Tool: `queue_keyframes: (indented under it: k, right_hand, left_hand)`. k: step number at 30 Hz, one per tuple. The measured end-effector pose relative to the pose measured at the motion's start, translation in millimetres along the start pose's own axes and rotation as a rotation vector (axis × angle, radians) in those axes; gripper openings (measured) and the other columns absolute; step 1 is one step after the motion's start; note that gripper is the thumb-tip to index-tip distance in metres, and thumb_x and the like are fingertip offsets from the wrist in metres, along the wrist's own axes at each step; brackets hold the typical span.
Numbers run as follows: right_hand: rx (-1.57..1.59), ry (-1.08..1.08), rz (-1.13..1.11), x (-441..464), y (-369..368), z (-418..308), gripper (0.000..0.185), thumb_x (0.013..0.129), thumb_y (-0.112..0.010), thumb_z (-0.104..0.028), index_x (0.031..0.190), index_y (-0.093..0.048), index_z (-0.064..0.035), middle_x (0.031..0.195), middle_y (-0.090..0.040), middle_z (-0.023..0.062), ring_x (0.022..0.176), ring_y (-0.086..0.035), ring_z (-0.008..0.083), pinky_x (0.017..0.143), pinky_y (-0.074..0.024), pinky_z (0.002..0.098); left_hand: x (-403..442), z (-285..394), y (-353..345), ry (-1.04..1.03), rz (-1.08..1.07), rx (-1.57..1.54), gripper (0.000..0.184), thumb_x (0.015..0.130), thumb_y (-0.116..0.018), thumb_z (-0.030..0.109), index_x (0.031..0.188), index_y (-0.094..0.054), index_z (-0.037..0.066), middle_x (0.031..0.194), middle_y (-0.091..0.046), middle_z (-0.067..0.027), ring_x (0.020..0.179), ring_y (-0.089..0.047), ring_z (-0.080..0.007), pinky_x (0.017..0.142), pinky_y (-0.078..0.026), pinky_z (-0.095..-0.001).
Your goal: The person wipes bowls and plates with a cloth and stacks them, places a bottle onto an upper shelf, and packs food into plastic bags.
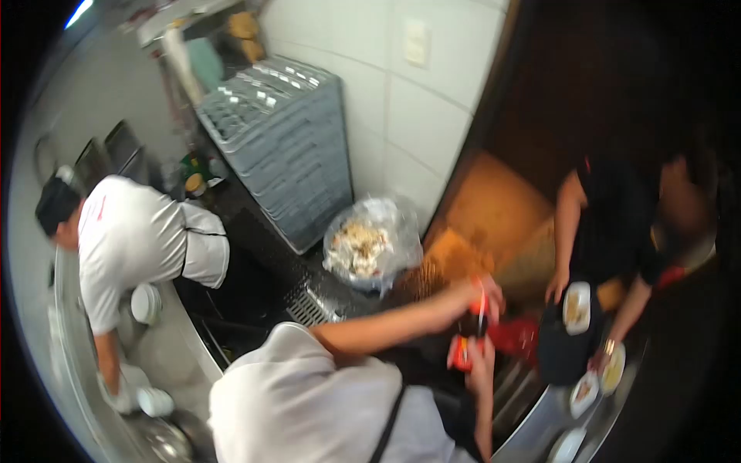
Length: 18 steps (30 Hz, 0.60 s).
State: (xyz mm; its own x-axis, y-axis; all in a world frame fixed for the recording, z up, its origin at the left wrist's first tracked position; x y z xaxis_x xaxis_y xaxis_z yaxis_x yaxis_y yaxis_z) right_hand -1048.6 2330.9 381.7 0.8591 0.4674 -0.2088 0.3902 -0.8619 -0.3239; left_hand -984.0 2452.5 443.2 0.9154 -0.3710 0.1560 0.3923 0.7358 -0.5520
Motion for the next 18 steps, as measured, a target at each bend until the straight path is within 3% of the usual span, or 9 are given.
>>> queue_keyframes:
  k: [2,4,7,10,12,14,17,18]
  right_hand:
    - [0.098,-0.027,-0.108,23,-46,-11,0.054,0.109,-0.035,-0.045,0.13,-0.051,0.0023,0.086,-0.064,0.0117,0.064,-0.061,0.018,0.059,-0.0512,0.0314]
    - [0.231,-0.042,-0.225,47,-84,-15,0.063,0.108,-0.03,-0.054,0.129,-0.052,0.002,0.088,-0.064,0.0122,0.066,-0.062,0.0189,0.061,-0.0514,0.033]
    - [0.355,-0.078,-0.375,74,-140,-31,0.057,0.109,-0.029,-0.05,0.116,-0.056,0.0007,0.093,-0.065,0.014,0.072,-0.065,0.0207,0.067,-0.0549,0.0355]
    - [0.359,-0.148,-0.492,88,-177,-22,0.061,0.108,-0.028,-0.051,0.123,-0.054,0.0017,0.101,-0.066,0.0165,0.082,-0.069,0.0232,0.073,-0.0572,0.0373]
    - [0.341,-0.204,-0.587,83,-198,-25,0.063,0.108,-0.027,-0.051,0.127,-0.053,0.0025,0.109,-0.066,0.0186,0.089,-0.07,0.0252,0.077,-0.0579,0.0384]
    - [0.363,-0.292,-0.721,80,-215,-23,0.062,0.109,-0.027,-0.049,0.133,-0.051,0.0023,0.116,-0.067,0.0208,0.099,-0.071,0.0285,0.082,-0.0585,0.0396]
    - [-0.273,-0.181,-0.839,112,-184,-3,0.058,0.109,-0.036,-0.045,0.118,-0.064,0.0053,0.102,-0.072,0.0153,0.091,-0.072,0.0233,0.082,-0.0574,0.0365]
    - [-0.387,-0.122,-0.958,119,-181,-4,0.048,0.108,-0.045,-0.036,0.11,-0.068,0.006,0.093,-0.073,0.012,0.086,-0.072,0.0205,0.08,-0.0567,0.0337]
  left_hand:
    - [-21,28,35,0.142,0.114,-0.043,0.075,0.104,-0.022,0.064,0.139,-0.05,0.003,0.123,-0.067,-0.0149,0.116,-0.063,-0.0252,0.102,-0.047,-0.0386]
    - [-42,61,66,0.128,0.186,0.113,0.08,0.104,-0.016,0.066,0.145,-0.046,0.004,0.134,-0.062,-0.0178,0.128,-0.057,-0.0291,0.108,-0.043,-0.0443]
    - [-81,93,98,0.057,0.295,0.246,0.074,0.106,-0.019,0.061,0.145,-0.045,0.004,0.138,-0.06,-0.0182,0.126,-0.058,-0.0284,0.108,-0.044,-0.0436]
    - [-119,115,100,0.004,0.358,0.311,0.063,0.108,-0.027,0.053,0.142,-0.047,0.003,0.134,-0.062,-0.0163,0.119,-0.063,-0.0253,0.101,-0.049,-0.0399]
    - [-140,117,92,-0.014,0.52,0.202,0.048,0.107,-0.044,0.039,0.136,-0.05,0.002,0.124,-0.066,-0.0152,0.105,-0.069,-0.0227,0.09,-0.057,-0.0357]
    - [-159,118,94,-0.152,0.643,0.095,0.044,0.105,-0.052,0.033,0.134,-0.051,0.001,0.12,-0.067,-0.0162,0.099,-0.07,-0.0228,0.086,-0.058,-0.0354]
    - [-175,116,92,-0.343,0.855,0.064,0.041,0.102,-0.06,0.03,0.129,-0.052,0.0,0.11,-0.068,-0.0153,0.094,-0.071,-0.0236,0.085,-0.059,-0.0368]
    - [-183,115,91,-0.354,0.95,0.086,0.04,0.102,-0.06,0.031,0.126,-0.053,0.001,0.105,-0.067,-0.0138,0.094,-0.071,-0.0236,0.084,-0.059,-0.0364]
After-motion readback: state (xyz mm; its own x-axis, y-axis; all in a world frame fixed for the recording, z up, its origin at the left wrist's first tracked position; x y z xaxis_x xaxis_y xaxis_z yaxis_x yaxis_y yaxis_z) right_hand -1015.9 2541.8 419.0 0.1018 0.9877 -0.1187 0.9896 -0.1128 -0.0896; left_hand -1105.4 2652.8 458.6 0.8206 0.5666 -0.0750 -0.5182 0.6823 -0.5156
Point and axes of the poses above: each hand's wrist, its own x-axis towards the middle knuckle, its own y-axis out of the back of the hand, z = x × y, the point moved 7 cm from there along x, towards the middle knuckle
